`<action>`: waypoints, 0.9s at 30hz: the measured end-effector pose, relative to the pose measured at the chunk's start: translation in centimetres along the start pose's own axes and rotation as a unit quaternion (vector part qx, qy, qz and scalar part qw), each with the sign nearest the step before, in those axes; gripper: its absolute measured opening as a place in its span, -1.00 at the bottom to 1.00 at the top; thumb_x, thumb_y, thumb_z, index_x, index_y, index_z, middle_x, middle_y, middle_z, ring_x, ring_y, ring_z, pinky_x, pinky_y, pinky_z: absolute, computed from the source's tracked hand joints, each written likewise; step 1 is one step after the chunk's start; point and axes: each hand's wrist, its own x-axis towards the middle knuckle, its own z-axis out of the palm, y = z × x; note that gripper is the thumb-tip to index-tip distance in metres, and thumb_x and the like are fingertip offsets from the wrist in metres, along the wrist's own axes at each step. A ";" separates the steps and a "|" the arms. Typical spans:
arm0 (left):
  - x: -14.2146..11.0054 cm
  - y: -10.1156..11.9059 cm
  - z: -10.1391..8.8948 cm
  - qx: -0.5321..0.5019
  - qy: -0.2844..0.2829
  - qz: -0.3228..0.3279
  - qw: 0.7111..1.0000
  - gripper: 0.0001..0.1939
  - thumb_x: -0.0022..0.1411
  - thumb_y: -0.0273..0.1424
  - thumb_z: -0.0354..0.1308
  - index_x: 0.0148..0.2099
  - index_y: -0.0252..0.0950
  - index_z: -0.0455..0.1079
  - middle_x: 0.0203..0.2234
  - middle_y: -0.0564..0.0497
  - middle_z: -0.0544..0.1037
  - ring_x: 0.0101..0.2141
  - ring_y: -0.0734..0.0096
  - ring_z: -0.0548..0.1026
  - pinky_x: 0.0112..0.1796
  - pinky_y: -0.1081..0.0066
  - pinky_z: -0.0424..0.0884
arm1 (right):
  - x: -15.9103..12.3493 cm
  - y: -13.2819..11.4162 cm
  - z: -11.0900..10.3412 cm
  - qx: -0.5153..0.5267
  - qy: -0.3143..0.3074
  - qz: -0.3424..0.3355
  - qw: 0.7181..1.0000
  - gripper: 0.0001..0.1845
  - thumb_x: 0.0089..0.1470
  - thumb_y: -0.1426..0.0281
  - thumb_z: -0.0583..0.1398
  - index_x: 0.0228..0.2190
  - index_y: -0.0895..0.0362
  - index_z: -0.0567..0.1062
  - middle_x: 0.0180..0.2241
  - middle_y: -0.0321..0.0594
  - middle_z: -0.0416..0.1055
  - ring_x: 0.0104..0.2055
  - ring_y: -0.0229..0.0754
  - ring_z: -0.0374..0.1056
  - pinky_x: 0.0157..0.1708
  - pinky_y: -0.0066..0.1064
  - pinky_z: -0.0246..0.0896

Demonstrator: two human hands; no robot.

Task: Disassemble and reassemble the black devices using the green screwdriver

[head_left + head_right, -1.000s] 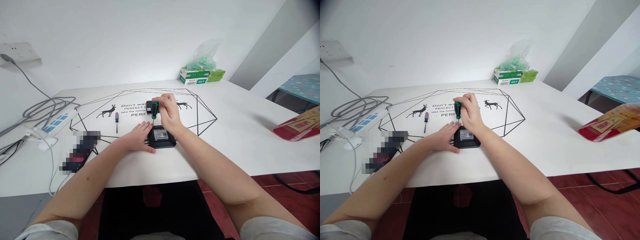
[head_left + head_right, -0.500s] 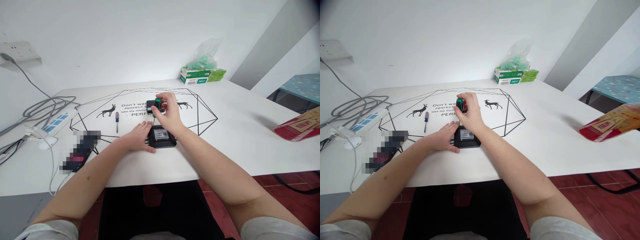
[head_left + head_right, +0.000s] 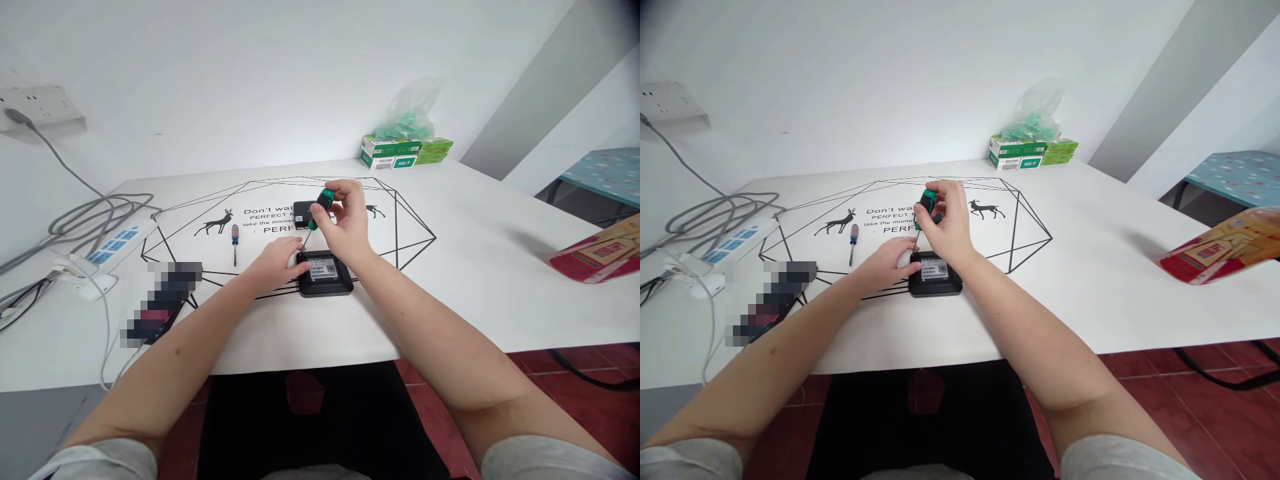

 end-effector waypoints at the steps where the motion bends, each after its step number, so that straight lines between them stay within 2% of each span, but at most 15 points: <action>1: 0.2 0.0 0.1 0.010 0.027 0.008 1.000 -0.71 0.49 -0.16 0.11 0.03 -0.21 0.53 0.13 -0.18 0.63 0.20 -0.04 0.52 0.26 -0.04 0.40 | 0.0 0.1 0.0 0.002 0.003 0.005 1.000 -0.63 0.27 0.24 0.29 0.06 -0.10 0.37 0.02 -0.20 0.32 -0.01 -0.11 0.38 -0.21 -0.26 0.46; 2: 0.3 -0.1 0.2 0.019 0.047 0.013 0.999 -0.76 0.49 -0.23 0.09 -0.07 -0.20 0.54 0.05 -0.15 0.66 0.14 -0.01 0.55 0.22 -0.03 0.43 | -0.1 0.1 0.1 0.002 0.004 0.008 1.000 -0.63 0.28 0.23 0.29 0.06 -0.11 0.37 0.02 -0.20 0.32 0.00 -0.11 0.37 -0.21 -0.26 0.46; 4: 0.5 -0.3 0.2 0.029 0.059 0.010 0.998 -0.75 0.50 -0.28 0.06 -0.16 -0.20 0.54 -0.04 -0.14 0.68 0.05 0.03 0.58 0.17 0.00 0.47 | -0.1 0.1 0.1 0.003 0.007 0.008 1.000 -0.63 0.29 0.21 0.29 0.07 -0.11 0.37 0.02 -0.19 0.31 0.00 -0.11 0.37 -0.20 -0.26 0.47; 7: 0.7 -1.2 -0.2 0.049 0.055 -0.027 0.997 -0.69 0.51 -0.26 0.04 -0.14 -0.21 0.59 -0.05 -0.15 0.68 0.04 0.02 0.56 0.17 0.00 0.46 | 0.0 0.2 -0.1 0.001 0.016 0.004 1.000 -0.64 0.30 0.20 0.29 0.07 -0.11 0.36 0.02 -0.18 0.31 -0.01 -0.09 0.37 -0.19 -0.24 0.48; 9: 0.9 -2.2 -0.7 0.079 0.058 -0.082 0.992 -0.67 0.50 -0.28 0.01 -0.11 -0.21 0.63 -0.03 -0.16 0.68 0.07 -0.05 0.53 0.19 -0.07 0.42 | 0.1 0.2 -0.1 -0.006 0.018 0.003 1.000 -0.65 0.31 0.19 0.28 0.06 -0.11 0.36 0.02 -0.17 0.31 -0.01 -0.08 0.37 -0.19 -0.23 0.49; 12: 1.0 -4.0 -1.5 0.120 0.096 -0.164 0.974 -0.63 0.50 -0.31 0.00 0.03 -0.14 0.66 0.01 -0.17 0.66 0.13 -0.18 0.47 0.23 -0.26 0.30 | 0.1 0.2 -0.1 -0.011 0.014 0.002 1.000 -0.66 0.30 0.20 0.29 0.05 -0.11 0.37 0.01 -0.17 0.32 -0.03 -0.08 0.37 -0.20 -0.23 0.48; 14: 1.1 -4.9 -1.9 0.129 0.118 -0.210 0.962 -0.58 0.49 -0.33 -0.01 0.20 -0.13 0.61 0.03 -0.20 0.65 0.16 -0.22 0.44 0.23 -0.28 0.28 | 0.0 0.2 0.0 -0.010 0.010 0.000 1.000 -0.65 0.28 0.23 0.30 0.04 -0.10 0.38 -0.01 -0.18 0.33 -0.05 -0.09 0.37 -0.22 -0.24 0.46; 16: 1.1 -5.1 -2.1 0.134 0.129 -0.251 0.950 -0.47 0.49 -0.34 -0.03 0.39 -0.22 0.46 0.14 -0.28 0.59 0.21 -0.28 0.41 0.22 -0.28 0.29 | 0.0 0.1 0.0 -0.008 0.006 -0.003 1.000 -0.65 0.26 0.26 0.31 0.03 -0.09 0.39 -0.03 -0.19 0.33 -0.06 -0.09 0.37 -0.23 -0.24 0.45; 18: 1.0 -4.6 -2.1 0.136 0.123 -0.258 0.949 -0.41 0.50 -0.31 -0.07 0.46 -0.36 0.35 0.25 -0.36 0.52 0.27 -0.31 0.36 0.27 -0.29 0.24 | 0.0 0.1 0.0 -0.008 0.006 -0.004 1.000 -0.66 0.24 0.28 0.31 0.02 -0.08 0.40 -0.04 -0.19 0.34 -0.07 -0.10 0.37 -0.22 -0.24 0.45; 20: 0.7 -3.4 -2.0 0.116 0.089 -0.212 0.966 -0.41 0.52 -0.25 -0.09 0.41 -0.41 0.39 0.29 -0.35 0.49 0.32 -0.26 0.34 0.37 -0.25 0.12 | 0.1 0.1 -0.1 -0.010 0.011 -0.002 1.000 -0.66 0.23 0.29 0.31 0.02 -0.07 0.40 -0.04 -0.19 0.35 -0.07 -0.10 0.37 -0.22 -0.23 0.44; 22: 0.2 -1.9 -1.7 0.044 0.015 -0.124 0.991 -0.35 0.52 -0.06 -0.06 0.43 -0.32 0.36 0.34 -0.25 0.47 0.37 -0.14 0.32 0.41 -0.11 0.14 | 0.3 0.1 -0.2 -0.011 0.012 0.002 1.000 -0.66 0.22 0.30 0.30 0.01 -0.06 0.40 -0.04 -0.19 0.36 -0.07 -0.11 0.38 -0.21 -0.24 0.44; 23: 0.0 -1.2 -1.6 0.004 -0.036 -0.087 0.996 -0.26 0.48 0.06 -0.01 0.49 -0.28 0.28 0.42 -0.22 0.38 0.41 -0.13 0.27 0.42 -0.07 0.15 | 0.3 0.1 -0.3 -0.012 0.010 0.004 1.000 -0.66 0.22 0.31 0.29 0.01 -0.06 0.40 -0.04 -0.19 0.37 -0.07 -0.11 0.38 -0.21 -0.24 0.44; 25: -0.5 0.1 -1.3 -0.035 -0.135 -0.051 0.989 0.08 0.28 0.27 0.19 0.60 -0.26 0.09 0.56 -0.24 0.11 0.50 -0.25 0.09 0.44 -0.08 0.11 | 0.4 -0.1 -0.3 -0.014 0.006 0.008 1.000 -0.67 0.20 0.33 0.28 -0.01 -0.05 0.41 -0.05 -0.19 0.39 -0.08 -0.12 0.39 -0.21 -0.24 0.44; 27: -0.7 1.1 -1.0 -0.031 -0.181 -0.038 0.982 0.30 0.08 0.32 0.33 0.64 -0.20 -0.03 0.61 -0.23 -0.04 0.54 -0.40 -0.05 0.45 -0.18 0.05 | 0.3 -0.3 -0.3 -0.017 0.004 0.012 1.000 -0.68 0.19 0.34 0.27 -0.03 -0.05 0.41 -0.06 -0.20 0.40 -0.09 -0.12 0.39 -0.22 -0.24 0.44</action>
